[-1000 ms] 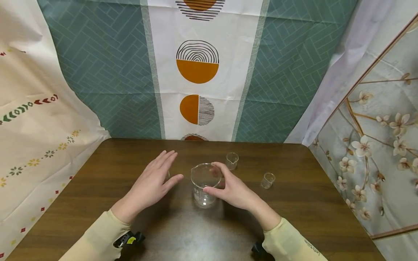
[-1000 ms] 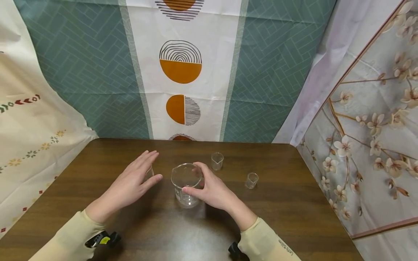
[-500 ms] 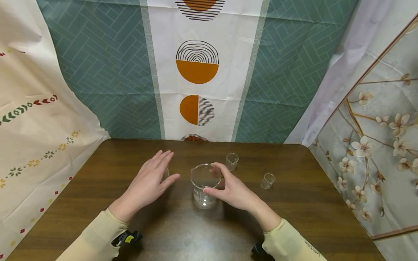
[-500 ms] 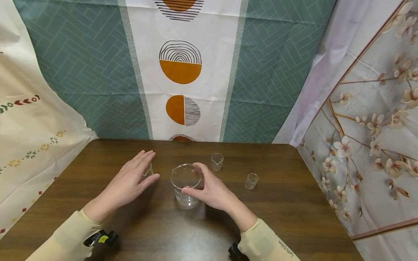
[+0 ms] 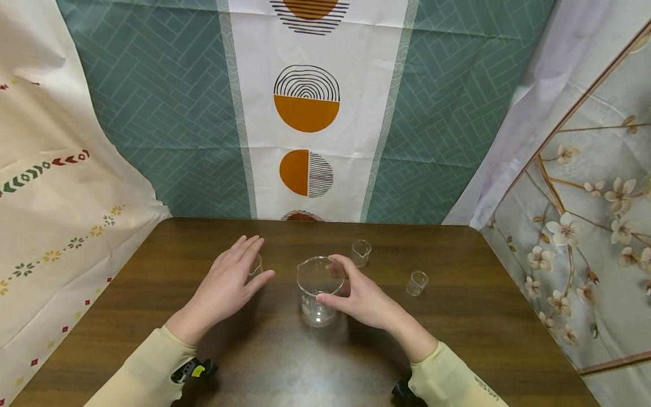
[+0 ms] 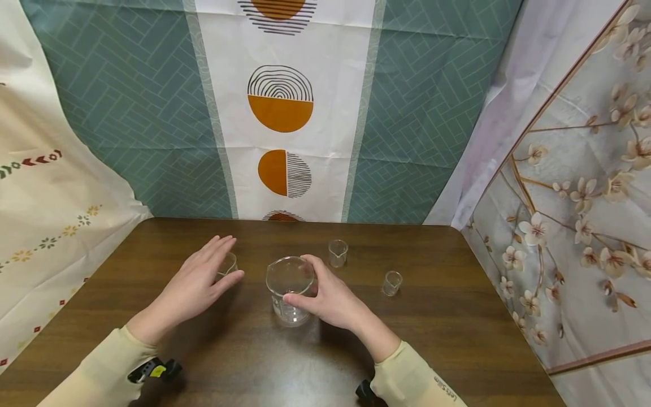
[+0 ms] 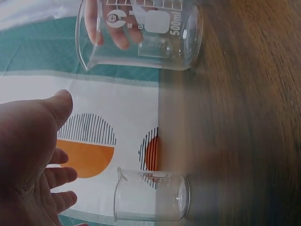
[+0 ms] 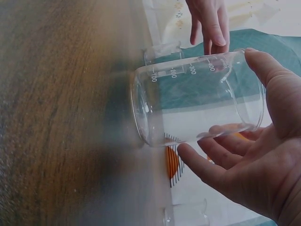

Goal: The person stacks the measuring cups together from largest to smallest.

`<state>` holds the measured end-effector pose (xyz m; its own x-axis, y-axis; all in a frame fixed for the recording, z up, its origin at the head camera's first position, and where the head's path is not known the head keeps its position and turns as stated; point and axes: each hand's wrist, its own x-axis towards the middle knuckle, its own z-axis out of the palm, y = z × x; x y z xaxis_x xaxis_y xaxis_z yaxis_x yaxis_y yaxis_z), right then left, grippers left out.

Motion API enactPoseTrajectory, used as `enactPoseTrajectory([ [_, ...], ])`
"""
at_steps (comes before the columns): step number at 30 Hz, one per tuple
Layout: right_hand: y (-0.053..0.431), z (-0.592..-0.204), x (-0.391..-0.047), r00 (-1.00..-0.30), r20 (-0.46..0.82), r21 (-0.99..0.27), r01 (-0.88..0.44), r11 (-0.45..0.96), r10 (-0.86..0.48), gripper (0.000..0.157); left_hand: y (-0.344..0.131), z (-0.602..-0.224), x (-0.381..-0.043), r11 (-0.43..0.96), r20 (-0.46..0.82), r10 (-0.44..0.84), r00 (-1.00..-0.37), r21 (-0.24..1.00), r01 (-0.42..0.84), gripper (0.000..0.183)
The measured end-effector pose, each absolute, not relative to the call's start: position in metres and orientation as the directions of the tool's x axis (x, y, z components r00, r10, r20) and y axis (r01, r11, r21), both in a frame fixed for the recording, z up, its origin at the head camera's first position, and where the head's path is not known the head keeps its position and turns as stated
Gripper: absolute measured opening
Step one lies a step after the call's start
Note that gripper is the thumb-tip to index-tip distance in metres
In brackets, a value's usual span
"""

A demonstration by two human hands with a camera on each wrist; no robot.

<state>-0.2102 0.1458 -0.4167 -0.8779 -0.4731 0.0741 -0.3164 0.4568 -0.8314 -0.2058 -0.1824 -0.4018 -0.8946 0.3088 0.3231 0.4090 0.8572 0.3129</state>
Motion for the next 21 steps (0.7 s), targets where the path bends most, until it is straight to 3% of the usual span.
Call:
enactPoseTrajectory([
  [21, 0.146, -0.418, -0.211, -0.877, 0.083, -0.829, -0.325, 0.455, -0.474, 0.091, -0.196, -0.409, -0.211, 0.863, 0.285, 0.269, -0.920, 0.352, 0.361, 0.081],
])
